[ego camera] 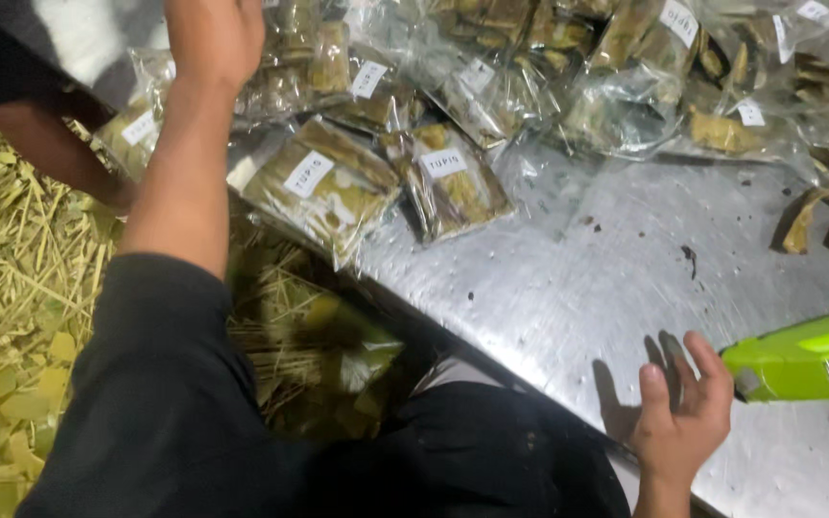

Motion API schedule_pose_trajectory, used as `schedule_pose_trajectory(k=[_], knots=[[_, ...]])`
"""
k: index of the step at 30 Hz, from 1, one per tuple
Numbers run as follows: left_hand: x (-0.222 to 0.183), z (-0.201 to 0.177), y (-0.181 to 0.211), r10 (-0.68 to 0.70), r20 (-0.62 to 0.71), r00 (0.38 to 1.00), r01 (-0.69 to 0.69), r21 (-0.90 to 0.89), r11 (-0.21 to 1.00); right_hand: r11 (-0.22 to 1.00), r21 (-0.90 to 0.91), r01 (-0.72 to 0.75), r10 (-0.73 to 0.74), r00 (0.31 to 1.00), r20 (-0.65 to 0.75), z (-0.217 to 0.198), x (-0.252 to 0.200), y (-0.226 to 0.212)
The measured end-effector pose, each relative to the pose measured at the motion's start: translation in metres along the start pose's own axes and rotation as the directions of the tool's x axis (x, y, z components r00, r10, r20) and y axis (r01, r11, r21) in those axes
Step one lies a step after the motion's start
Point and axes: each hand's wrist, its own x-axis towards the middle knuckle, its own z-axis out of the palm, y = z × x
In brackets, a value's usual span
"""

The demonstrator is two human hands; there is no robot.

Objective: The person places dried leaf bundles into clear plastic bags, folds the tops, and seals them with a handheld green heat sealer. The sealed packages are then set aside on the metal table.

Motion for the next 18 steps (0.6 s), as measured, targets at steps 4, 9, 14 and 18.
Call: schedule_pose_trajectory(k=[4, 9, 14, 18], knots=[[-0.014, 0.022, -0.013, 0.172, 0.039, 0.984, -0.176, 0.161, 0.971, 0.996, 0.040, -0.079, 0.080, 0.996, -0.029, 0.002, -0.002, -0.002], [0.011, 0.022, -0.003, -0.095, 0.286, 0.954, 0.096, 0.011, 0.995, 0.998, -0.070, 0.010, -0.013, 0.999, -0.045, -0.003, 0.000, 0.017], [0.033, 0.058, 0.080, -0.369, 0.124, 0.921, 0.386, -0.166, 0.908, 1.000, -0.018, -0.005, 0.003, 0.997, -0.078, 0.001, 0.001, 0.029], [0.055, 0.096, 0.121, -0.568, 0.719, 0.401, 0.884, -0.140, 0.446, 0.989, -0.149, 0.023, -0.026, 0.999, -0.021, -0.006, 0.000, 0.025]])
